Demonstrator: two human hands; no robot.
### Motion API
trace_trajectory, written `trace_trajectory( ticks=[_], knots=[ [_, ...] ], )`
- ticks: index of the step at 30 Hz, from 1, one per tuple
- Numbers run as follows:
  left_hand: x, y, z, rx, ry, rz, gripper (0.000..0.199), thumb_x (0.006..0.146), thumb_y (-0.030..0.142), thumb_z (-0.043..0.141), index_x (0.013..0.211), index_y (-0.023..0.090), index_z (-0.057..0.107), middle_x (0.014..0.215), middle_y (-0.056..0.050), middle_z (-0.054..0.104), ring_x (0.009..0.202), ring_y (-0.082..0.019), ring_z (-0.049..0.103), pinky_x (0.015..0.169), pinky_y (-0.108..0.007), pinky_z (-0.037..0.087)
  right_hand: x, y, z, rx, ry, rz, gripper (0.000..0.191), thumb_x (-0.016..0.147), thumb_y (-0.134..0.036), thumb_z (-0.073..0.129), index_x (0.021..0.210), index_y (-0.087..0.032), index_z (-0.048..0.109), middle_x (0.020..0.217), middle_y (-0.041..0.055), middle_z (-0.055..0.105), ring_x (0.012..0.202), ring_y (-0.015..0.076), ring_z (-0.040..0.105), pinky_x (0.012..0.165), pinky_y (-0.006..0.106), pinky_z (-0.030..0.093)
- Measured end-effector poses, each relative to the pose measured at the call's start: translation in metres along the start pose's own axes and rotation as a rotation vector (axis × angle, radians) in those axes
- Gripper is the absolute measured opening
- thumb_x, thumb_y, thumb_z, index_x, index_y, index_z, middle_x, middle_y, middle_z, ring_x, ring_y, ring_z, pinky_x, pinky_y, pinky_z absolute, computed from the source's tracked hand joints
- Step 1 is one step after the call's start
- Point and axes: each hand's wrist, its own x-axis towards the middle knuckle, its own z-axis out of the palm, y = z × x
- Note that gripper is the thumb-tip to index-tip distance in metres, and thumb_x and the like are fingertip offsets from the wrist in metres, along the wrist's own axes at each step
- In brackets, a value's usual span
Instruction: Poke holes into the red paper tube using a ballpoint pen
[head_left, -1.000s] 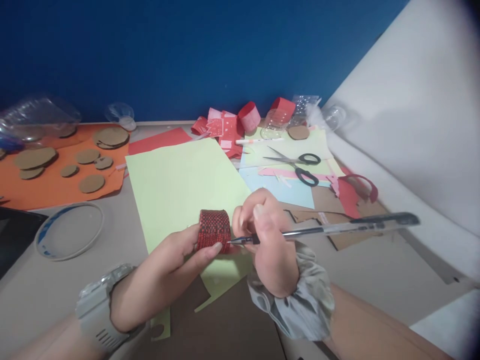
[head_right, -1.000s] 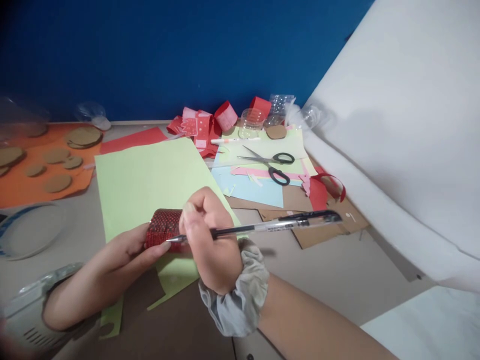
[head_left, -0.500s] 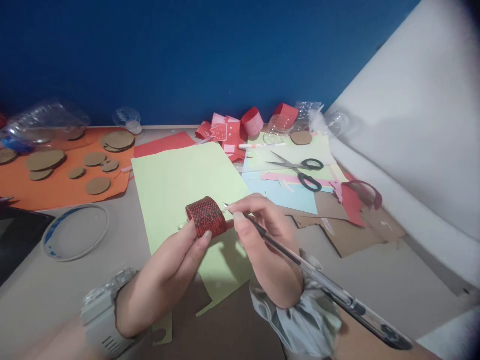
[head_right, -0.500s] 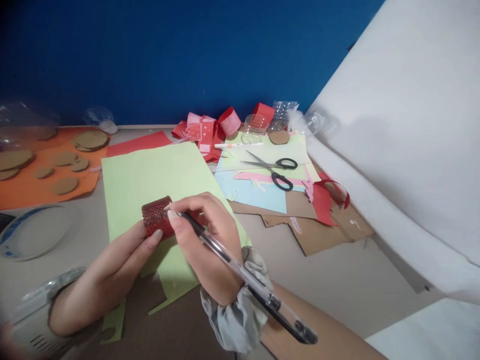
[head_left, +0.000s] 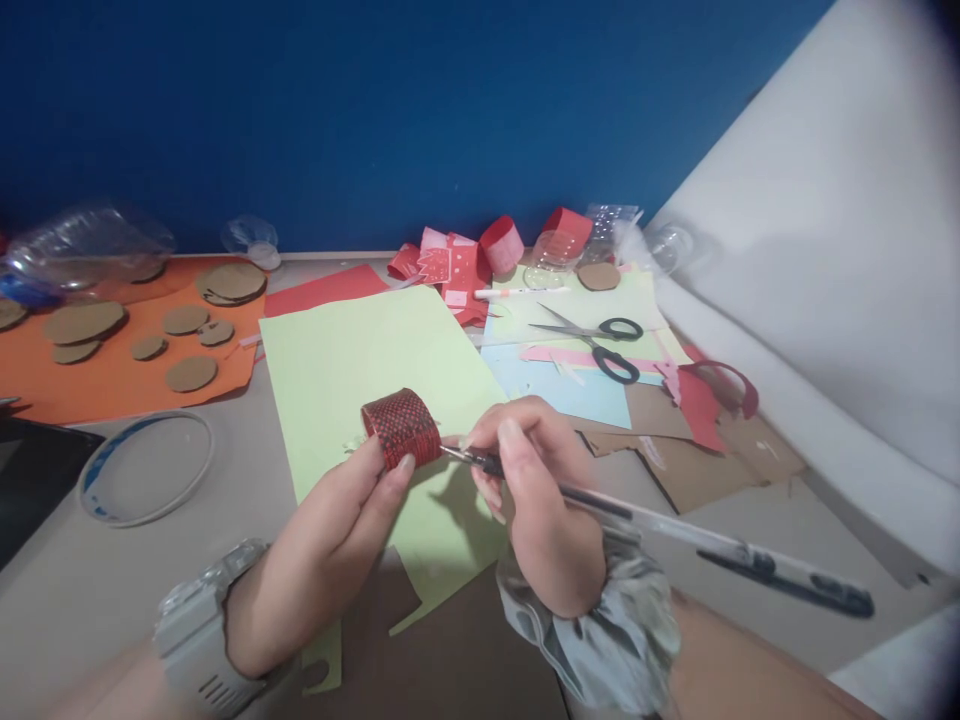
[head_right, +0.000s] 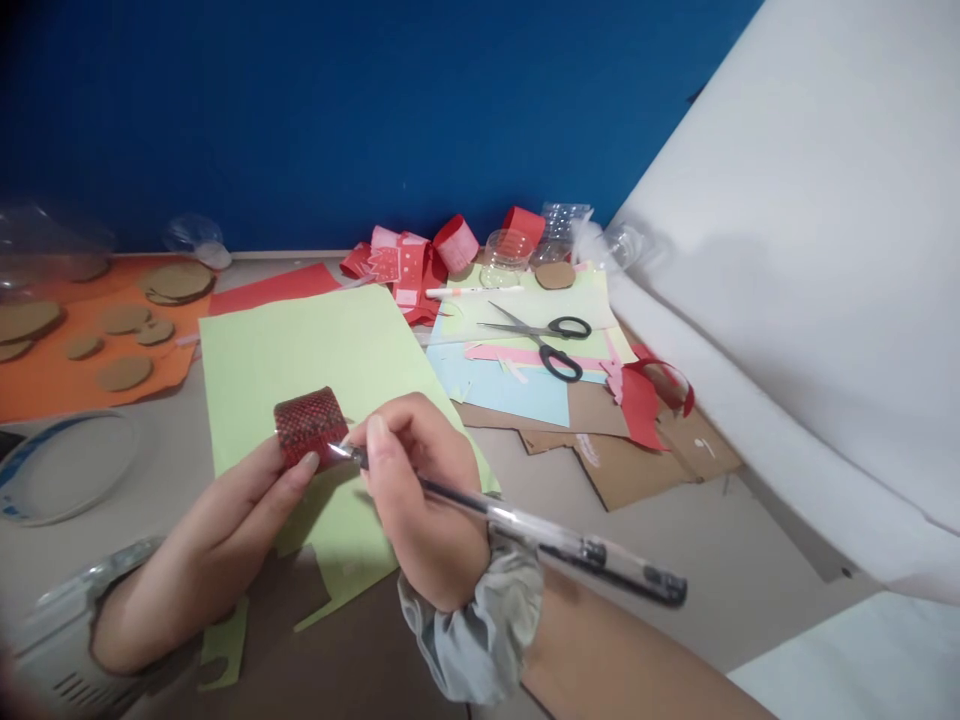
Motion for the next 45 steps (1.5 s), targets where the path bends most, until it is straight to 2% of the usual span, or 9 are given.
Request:
trace_trajectory(
  ticks=[4, 7, 13, 18, 21, 27, 32, 41, 45],
  knots=[
    [-0.006, 0.001, 0.001, -0.034, -0.030, 0.094, 0.056, 0.108, 0.037, 0.050, 0.162, 0.030, 0.036, 0.173, -0.002, 0.035, 0.162, -0.026, 0.022, 0.133, -0.040, 0.015, 0.000, 0.001, 0.001, 0.034, 0.012, 0.042, 0.031, 0.102, -0.046, 0.057, 0.080, -0.023, 0.059, 0.059, -0.0052, 0.050, 0.047, 0.0099, 0.041, 0.042, 0.022, 0.031],
    [-0.013, 0.004, 0.001, -0.007, -0.048, 0.157, 0.074, 0.104, 0.035, 0.059, 0.168, 0.030, 0.022, 0.176, -0.004, 0.027, 0.165, -0.029, 0.009, 0.134, -0.043, 0.012, -0.002, -0.001, 0.004, -0.067, -0.013, 0.012, 0.020, 0.100, -0.033, 0.059, 0.082, -0.024, 0.058, 0.060, -0.0064, 0.049, 0.049, 0.0101, 0.042, 0.046, 0.024, 0.037],
    [-0.015, -0.003, 0.001, -0.183, -0.036, 0.170, 0.058, 0.104, 0.031, 0.057, 0.160, 0.031, 0.044, 0.169, -0.002, 0.042, 0.163, -0.033, 0.015, 0.134, -0.048, 0.008, 0.001, -0.001, 0.006, -0.235, -0.016, -0.193, 0.011, 0.091, -0.014, 0.067, 0.093, -0.025, 0.069, 0.094, 0.0032, 0.069, 0.089, 0.0192, 0.067, 0.079, 0.034, 0.054],
    [-0.001, -0.013, 0.004, -0.705, -0.043, 0.102, 0.055, 0.095, 0.020, 0.063, 0.148, 0.034, 0.060, 0.167, 0.004, 0.046, 0.161, -0.031, 0.024, 0.131, -0.043, 0.025, 0.005, 0.007, 0.000, -0.079, -0.006, -0.095, 0.024, 0.103, -0.025, 0.056, 0.120, -0.032, 0.072, 0.112, 0.0044, 0.069, 0.097, 0.0180, 0.067, 0.069, 0.030, 0.056],
    [0.005, -0.003, 0.004, -0.909, -0.004, 0.007, 0.049, 0.087, 0.014, 0.067, 0.131, 0.033, 0.072, 0.153, 0.003, 0.063, 0.154, -0.033, 0.041, 0.127, -0.048, 0.035, 0.006, 0.010, 0.000, -0.003, 0.008, -0.048, 0.023, 0.104, -0.032, 0.058, 0.120, -0.034, 0.074, 0.118, 0.0037, 0.069, 0.094, 0.0163, 0.067, 0.067, 0.027, 0.058],
    [0.004, 0.018, -0.006, -0.988, 0.089, -0.125, 0.045, 0.091, 0.006, 0.056, 0.131, 0.018, 0.072, 0.144, -0.007, 0.070, 0.144, -0.031, 0.055, 0.122, -0.044, 0.044, 0.003, 0.010, 0.002, -0.069, -0.001, -0.032, 0.023, 0.105, -0.035, 0.055, 0.124, -0.034, 0.070, 0.112, 0.0031, 0.070, 0.085, 0.0143, 0.067, 0.067, 0.027, 0.059],
    [0.008, 0.014, -0.010, -1.134, 0.043, -0.125, 0.045, 0.093, 0.012, 0.049, 0.130, 0.006, 0.073, 0.140, -0.014, 0.073, 0.138, -0.029, 0.061, 0.113, -0.035, 0.054, 0.007, 0.014, 0.000, -0.236, -0.019, -0.077, 0.020, 0.105, -0.035, 0.056, 0.119, -0.033, 0.070, 0.119, 0.0043, 0.062, 0.094, 0.0152, 0.071, 0.086, 0.033, 0.061],
    [0.011, 0.014, -0.015, -1.349, -0.068, -0.129, 0.051, 0.108, 0.038, 0.046, 0.123, 0.001, 0.076, 0.130, -0.015, 0.077, 0.119, -0.024, 0.076, 0.101, -0.028, 0.062, 0.013, 0.025, -0.001, -0.476, -0.078, -0.148, 0.015, 0.094, -0.042, 0.069, 0.091, -0.028, 0.071, 0.101, 0.0042, 0.059, 0.098, 0.0222, 0.063, 0.096, 0.044, 0.056],
    [0.011, 0.014, -0.013, -1.329, -0.005, -0.164, 0.053, 0.110, 0.038, 0.040, 0.121, 0.002, 0.078, 0.127, -0.016, 0.079, 0.115, -0.023, 0.078, 0.098, -0.027, 0.063, 0.013, 0.034, 0.000, -0.525, -0.105, -0.173, 0.009, 0.095, -0.033, 0.067, 0.089, -0.029, 0.073, 0.100, 0.0044, 0.059, 0.101, 0.0232, 0.061, 0.095, 0.043, 0.054]
  ],
)
